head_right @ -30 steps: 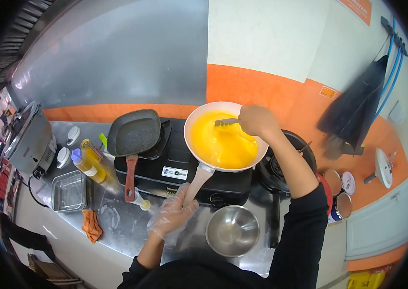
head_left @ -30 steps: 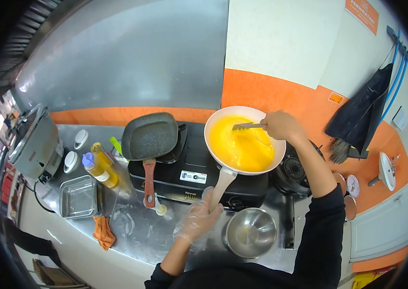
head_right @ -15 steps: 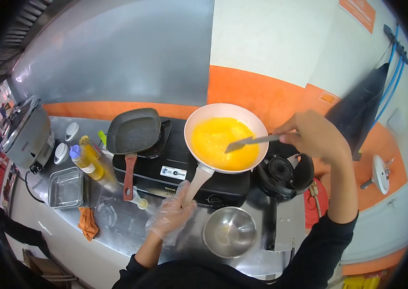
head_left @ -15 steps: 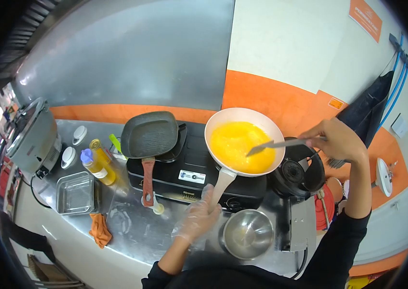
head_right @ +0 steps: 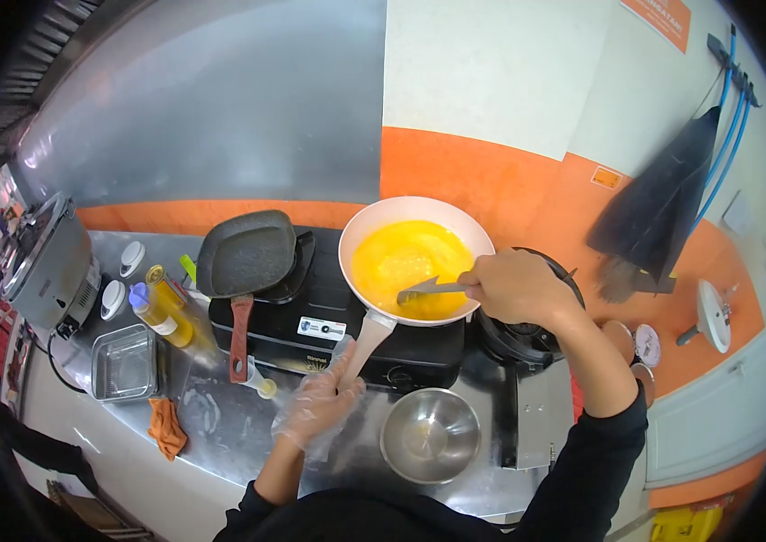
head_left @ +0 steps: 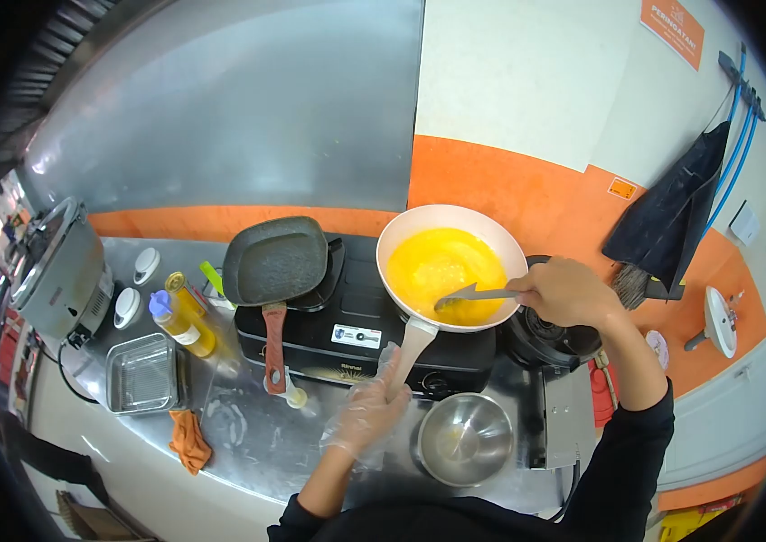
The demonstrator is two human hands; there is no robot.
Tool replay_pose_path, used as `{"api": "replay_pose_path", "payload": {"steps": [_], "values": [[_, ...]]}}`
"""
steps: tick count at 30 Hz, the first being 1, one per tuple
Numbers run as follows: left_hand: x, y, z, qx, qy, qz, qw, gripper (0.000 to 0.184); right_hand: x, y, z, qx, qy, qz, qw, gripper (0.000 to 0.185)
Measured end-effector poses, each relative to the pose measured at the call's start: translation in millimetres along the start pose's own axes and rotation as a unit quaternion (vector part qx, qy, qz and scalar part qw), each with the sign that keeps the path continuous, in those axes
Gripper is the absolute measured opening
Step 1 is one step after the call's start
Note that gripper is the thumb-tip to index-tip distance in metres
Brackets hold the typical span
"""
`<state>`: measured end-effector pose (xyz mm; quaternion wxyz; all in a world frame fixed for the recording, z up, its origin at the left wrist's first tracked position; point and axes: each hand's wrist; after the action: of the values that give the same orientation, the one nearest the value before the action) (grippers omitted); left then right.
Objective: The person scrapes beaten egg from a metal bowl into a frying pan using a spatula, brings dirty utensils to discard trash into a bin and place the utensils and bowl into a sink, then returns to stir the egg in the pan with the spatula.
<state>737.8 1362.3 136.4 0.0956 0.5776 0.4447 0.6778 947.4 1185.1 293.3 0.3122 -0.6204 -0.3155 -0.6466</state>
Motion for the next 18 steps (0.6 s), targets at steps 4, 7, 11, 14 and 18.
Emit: {"api": "replay_pose_path", "payload": {"steps": [4,7,11,14,18], "values": [[1,2,0,0.009,-0.004,0.0,1.0,0.067,-5,-17,19,-0.017,-0.009,-0.028,0.999,0.022],[-2,-1,1,0.015,-0.007,-0.019,1.0,0.069,-25,-14,38,-0.003,0.041,-0.032,0.999,0.024],[-2,-1,1,0.004,0.004,-0.01,1.0,0.069,-41,-18,64,0.003,0.051,-0.047,0.998,0.02],[-3,-3,1,0.004,-0.001,-0.012,1.0,0.068,-54,-17,80,-0.018,0.062,-0.044,0.997,0.02],[-2,-2,1,0.009,-0.003,-0.006,1.0,0.068,-63,-11,87,-0.036,0.116,-0.021,0.992,0.021]]}}
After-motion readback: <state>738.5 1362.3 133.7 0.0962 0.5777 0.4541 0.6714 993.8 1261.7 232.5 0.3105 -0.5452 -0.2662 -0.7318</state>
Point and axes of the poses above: each hand's wrist, its own z-axis towards the middle knuckle, its own x-axis out of the back of the hand, y = z × x, and after that the axes turned 10 degrees about y, right-handed
